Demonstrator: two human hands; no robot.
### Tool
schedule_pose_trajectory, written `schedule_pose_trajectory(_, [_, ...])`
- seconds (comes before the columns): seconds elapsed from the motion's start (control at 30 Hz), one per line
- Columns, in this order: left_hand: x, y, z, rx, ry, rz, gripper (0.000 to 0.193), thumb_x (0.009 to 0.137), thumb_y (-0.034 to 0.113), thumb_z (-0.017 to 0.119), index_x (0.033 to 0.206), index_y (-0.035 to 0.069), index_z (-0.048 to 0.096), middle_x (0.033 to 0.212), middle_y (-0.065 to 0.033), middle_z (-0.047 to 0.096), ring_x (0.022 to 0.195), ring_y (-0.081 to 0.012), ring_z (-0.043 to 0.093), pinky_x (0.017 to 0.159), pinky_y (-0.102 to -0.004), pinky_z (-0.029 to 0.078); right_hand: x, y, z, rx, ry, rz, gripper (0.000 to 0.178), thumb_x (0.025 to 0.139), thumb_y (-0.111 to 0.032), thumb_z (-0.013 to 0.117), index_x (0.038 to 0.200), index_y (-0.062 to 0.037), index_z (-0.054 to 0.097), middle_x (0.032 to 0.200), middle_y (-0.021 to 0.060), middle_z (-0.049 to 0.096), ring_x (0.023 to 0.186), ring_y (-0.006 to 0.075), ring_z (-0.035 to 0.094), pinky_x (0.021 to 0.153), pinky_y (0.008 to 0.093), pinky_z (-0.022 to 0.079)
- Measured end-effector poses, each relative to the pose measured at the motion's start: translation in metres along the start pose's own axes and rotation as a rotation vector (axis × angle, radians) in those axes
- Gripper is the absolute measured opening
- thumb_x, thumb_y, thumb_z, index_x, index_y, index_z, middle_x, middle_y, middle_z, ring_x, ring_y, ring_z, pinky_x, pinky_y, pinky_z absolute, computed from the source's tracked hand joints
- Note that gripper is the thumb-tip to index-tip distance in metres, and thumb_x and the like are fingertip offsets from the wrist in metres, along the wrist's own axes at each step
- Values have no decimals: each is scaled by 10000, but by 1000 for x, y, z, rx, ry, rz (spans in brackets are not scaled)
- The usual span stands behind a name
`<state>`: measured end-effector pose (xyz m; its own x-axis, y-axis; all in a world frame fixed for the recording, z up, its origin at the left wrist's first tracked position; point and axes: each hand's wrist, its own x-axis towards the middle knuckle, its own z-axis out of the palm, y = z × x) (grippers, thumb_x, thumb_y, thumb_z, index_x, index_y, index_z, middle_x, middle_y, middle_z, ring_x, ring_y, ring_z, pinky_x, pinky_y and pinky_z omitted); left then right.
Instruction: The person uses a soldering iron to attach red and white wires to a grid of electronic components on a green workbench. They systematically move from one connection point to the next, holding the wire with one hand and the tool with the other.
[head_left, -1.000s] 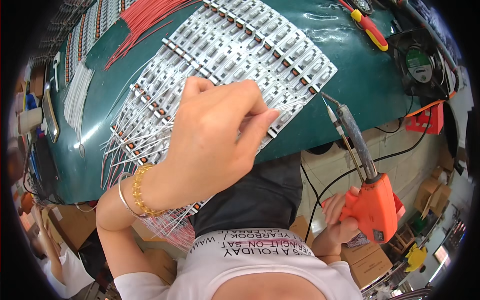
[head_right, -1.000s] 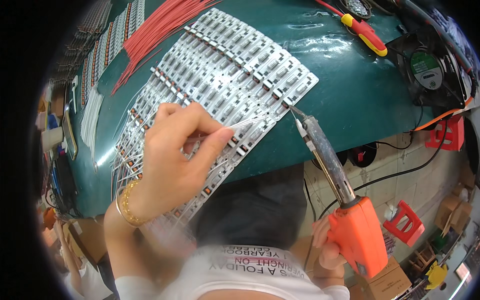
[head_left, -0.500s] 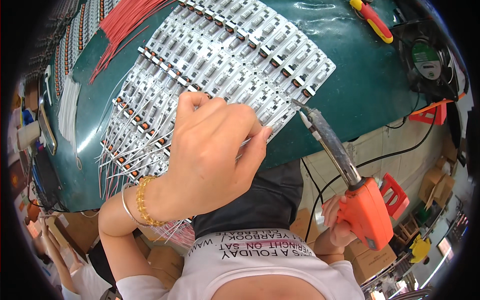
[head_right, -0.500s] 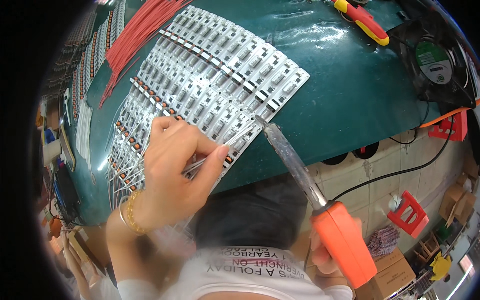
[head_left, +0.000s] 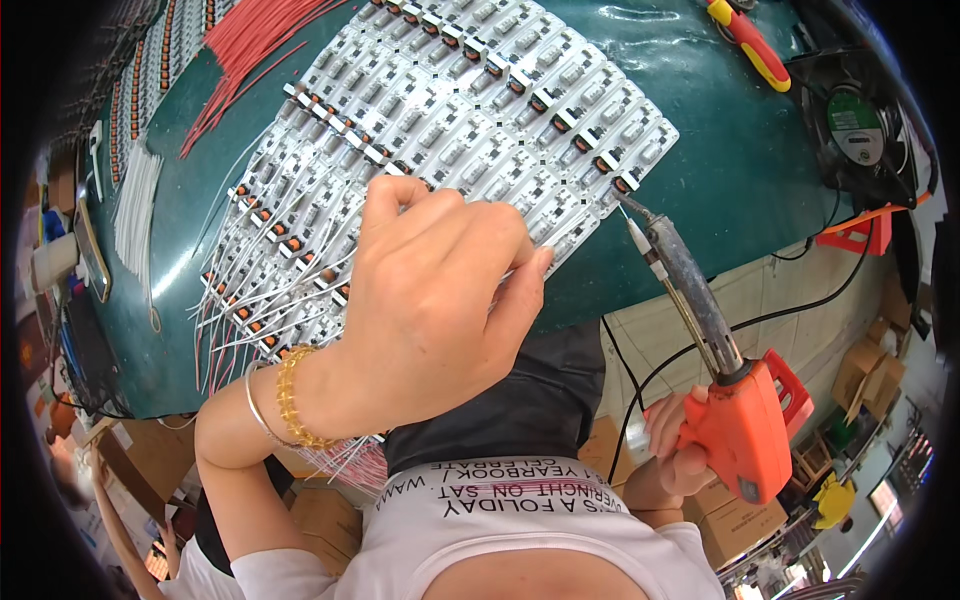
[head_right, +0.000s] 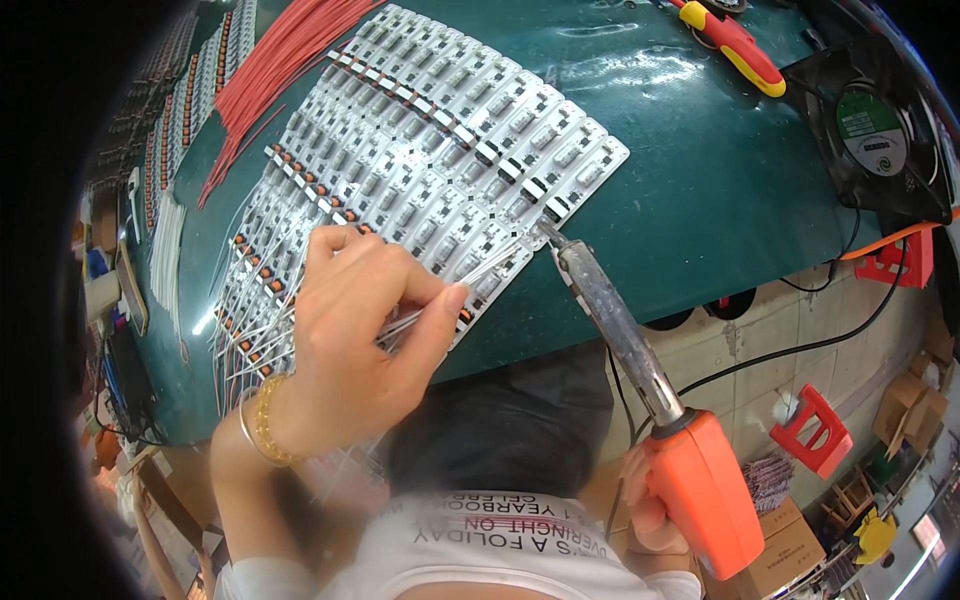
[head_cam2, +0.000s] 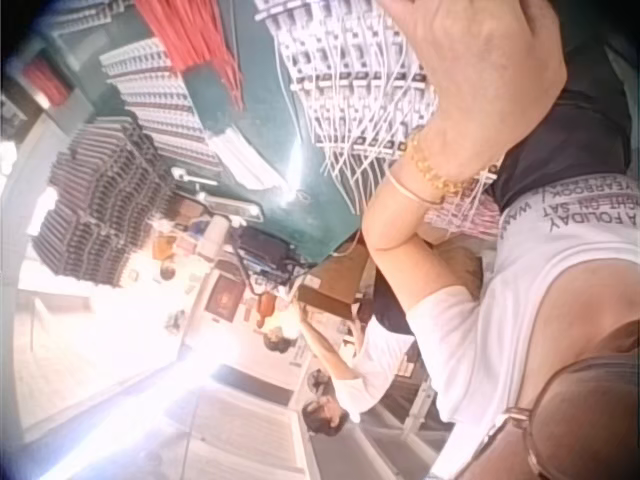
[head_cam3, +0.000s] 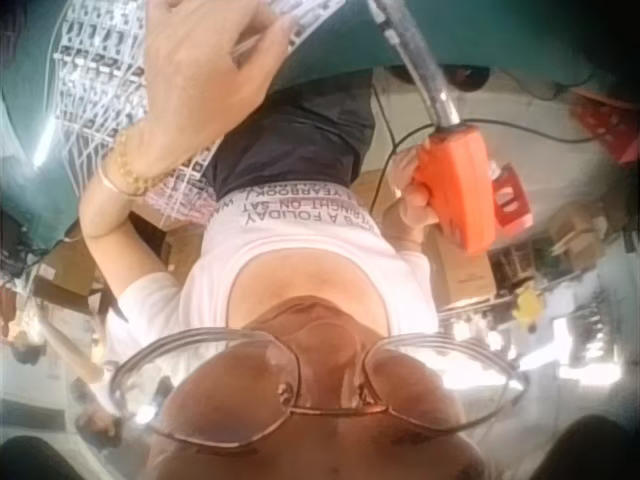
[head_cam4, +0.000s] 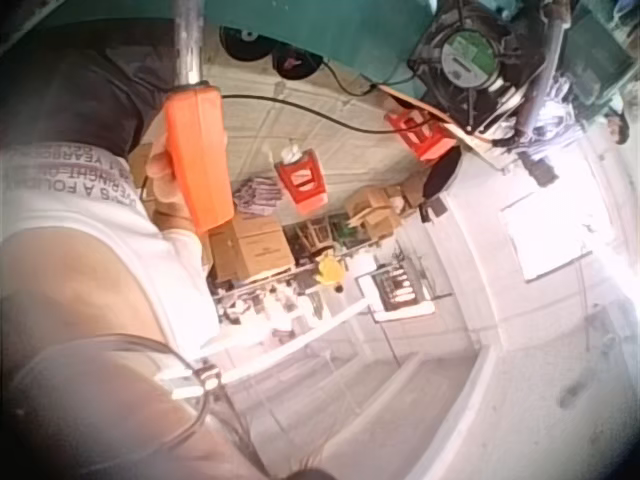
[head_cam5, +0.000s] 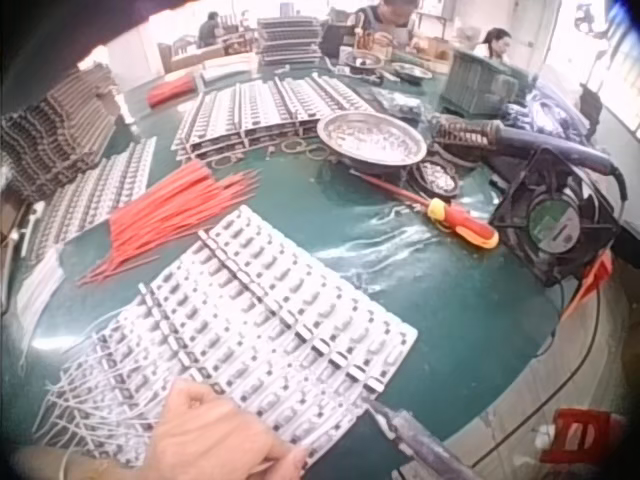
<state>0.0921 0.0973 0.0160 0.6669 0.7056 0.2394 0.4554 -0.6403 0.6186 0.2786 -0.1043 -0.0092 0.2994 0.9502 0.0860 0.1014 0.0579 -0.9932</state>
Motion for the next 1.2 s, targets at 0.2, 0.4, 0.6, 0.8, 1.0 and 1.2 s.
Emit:
schedule_pose_trajectory(0.2, [6, -1, -8, -170, -47, -98, 99, 733, -2, 702, 772, 50, 627, 637, -20, 596, 573, -164, 524, 724, -319, 359, 2, -2, 2, 95, 20, 32, 703, 885, -517, 542, 1278, 53, 414, 471, -34, 423, 380, 85, 395, 419, 238, 370])
schedule_pose_trajectory(0.4, [7, -8, -8, 64, 58, -44, 83, 755, 11, 697, 776, 54, 629, 637, -15, 596, 574, -158, 531, 732, -320, 364, 6, -2, 6, 119, 60, 55, 715, 881, -513, 551, 1286, 58, 409, 480, -27, 428, 377, 90, 396, 419, 236, 366])
schedule_pose_trajectory(0.6, [6, -9, -4, 86, 58, -18, 87, 760, 13, 687, 754, 64, 616, 648, -12, 585, 572, -170, 525, 710, -340, 348, 6, 1, -1, 49, -15, 12, 749, 854, -545, 570, 1273, 57, 419, 482, -24, 435, 384, 94, 403, 425, 240, 378])
schedule_pose_trajectory(0.8, [5, -11, -1, 96, 64, 8, 96, 746, 10, 691, 746, 65, 612, 645, -9, 581, 572, -172, 524, 713, -342, 344, -1, -1, 2, -78, 107, 109, 670, 813, -561, 612, 1089, 38, 495, 550, -10, 466, 462, 109, 443, 472, 252, 387])
schedule_pose_trajectory(1.0, [6, -11, -4, 102, 49, -6, 101, 740, 8, 693, 740, 63, 608, 642, -11, 580, 568, -171, 522, 704, -337, 344, 0, -3, -1, -107, 64, 98, 616, 808, -557, 620, 969, 29, 518, 574, -4, 473, 493, 121, 451, 495, 265, 381])
schedule_pose_trajectory(1.2, [5, -12, -2, 103, 61, 13, 102, 739, 7, 692, 739, 62, 606, 639, -9, 578, 560, -169, 516, 699, -336, 343, 13, -6, 8, -14, 44, 3, 705, 859, -521, 573, 1216, 74, 441, 460, -18, 424, 370, 98, 395, 407, 235, 373])
